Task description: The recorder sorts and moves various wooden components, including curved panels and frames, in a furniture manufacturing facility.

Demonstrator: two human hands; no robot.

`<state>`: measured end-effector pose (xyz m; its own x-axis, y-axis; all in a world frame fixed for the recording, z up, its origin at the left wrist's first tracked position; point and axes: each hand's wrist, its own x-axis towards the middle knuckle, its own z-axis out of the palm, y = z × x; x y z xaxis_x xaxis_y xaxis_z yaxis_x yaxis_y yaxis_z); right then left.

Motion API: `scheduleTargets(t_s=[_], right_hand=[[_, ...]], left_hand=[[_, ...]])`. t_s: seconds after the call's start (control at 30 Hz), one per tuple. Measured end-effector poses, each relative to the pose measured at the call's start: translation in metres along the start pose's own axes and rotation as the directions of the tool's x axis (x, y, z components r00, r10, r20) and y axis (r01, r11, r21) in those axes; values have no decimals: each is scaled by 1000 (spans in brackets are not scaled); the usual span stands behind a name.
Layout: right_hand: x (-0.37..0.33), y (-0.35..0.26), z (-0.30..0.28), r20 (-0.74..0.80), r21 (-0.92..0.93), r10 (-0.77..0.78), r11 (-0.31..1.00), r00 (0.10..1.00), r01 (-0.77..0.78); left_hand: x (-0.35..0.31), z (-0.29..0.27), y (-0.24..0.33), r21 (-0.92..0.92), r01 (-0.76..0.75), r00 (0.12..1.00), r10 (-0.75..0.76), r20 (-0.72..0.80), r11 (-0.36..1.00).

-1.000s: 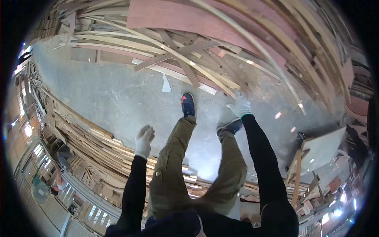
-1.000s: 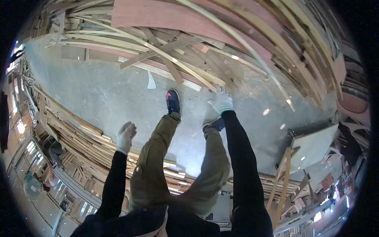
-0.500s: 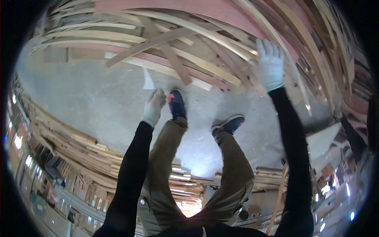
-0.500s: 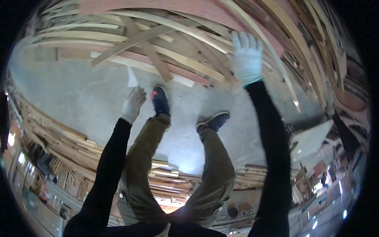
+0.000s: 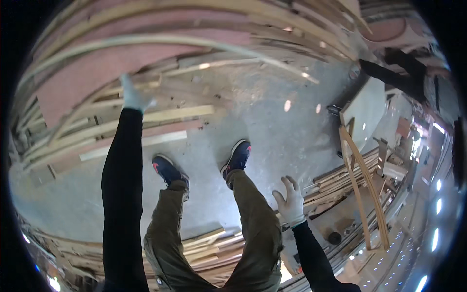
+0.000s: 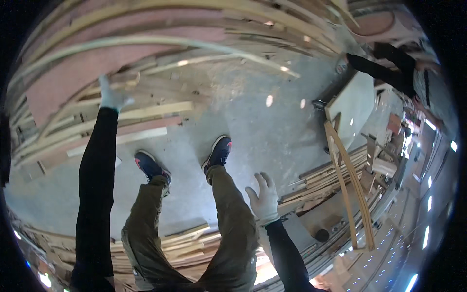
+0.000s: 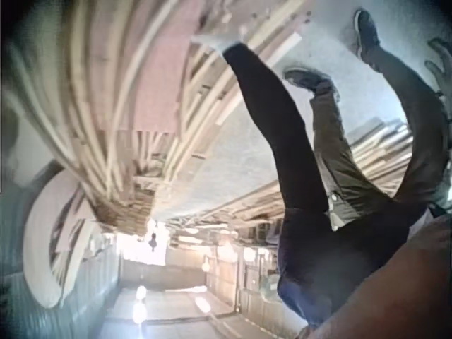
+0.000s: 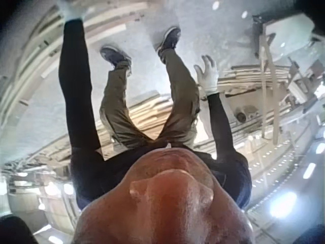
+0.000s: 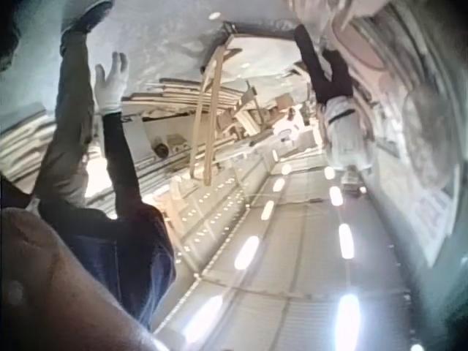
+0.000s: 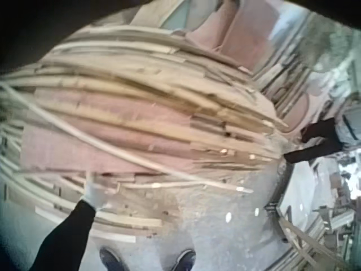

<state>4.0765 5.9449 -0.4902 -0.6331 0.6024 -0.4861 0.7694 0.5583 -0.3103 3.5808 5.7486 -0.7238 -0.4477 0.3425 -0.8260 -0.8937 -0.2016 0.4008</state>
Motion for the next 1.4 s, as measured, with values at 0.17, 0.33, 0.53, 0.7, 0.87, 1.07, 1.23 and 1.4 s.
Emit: scheduleTargets(t_s=[0.17,0.33,0.53,0.7,0.87,1.07,1.23,1.4], right_hand=[[-98,51,-68,27,59,199,978,980,-201],[-184,69,-137,83,54,391,917,917,-396],[-238,71,-204,-119,162,444,891,888,-423],[-248,6,-240,-280,367,467,860,839,-356],[-262,-41,-215,-300,478,498,817,814,-324],[-253,-35,-147,-222,776,591,589,776,-227],[-189,-19,-177,-387,607,425,785,819,-121],[-92,-111,-303,-435,505,196,861,879,58]], left_hand=[[-83,-15,10,-199,28,995,-47,-90,980],[-207,-60,-22,217,12,992,16,-126,976],[-394,-88,-36,285,58,977,4,-212,957],[-515,-150,-4,399,285,895,-93,-436,872],[-569,-279,91,327,252,860,-56,-507,911],[-541,-322,278,395,-111,885,271,-379,912],[-479,-111,265,463,-298,944,330,14,835],[-542,-3,263,755,-510,855,343,390,412]])
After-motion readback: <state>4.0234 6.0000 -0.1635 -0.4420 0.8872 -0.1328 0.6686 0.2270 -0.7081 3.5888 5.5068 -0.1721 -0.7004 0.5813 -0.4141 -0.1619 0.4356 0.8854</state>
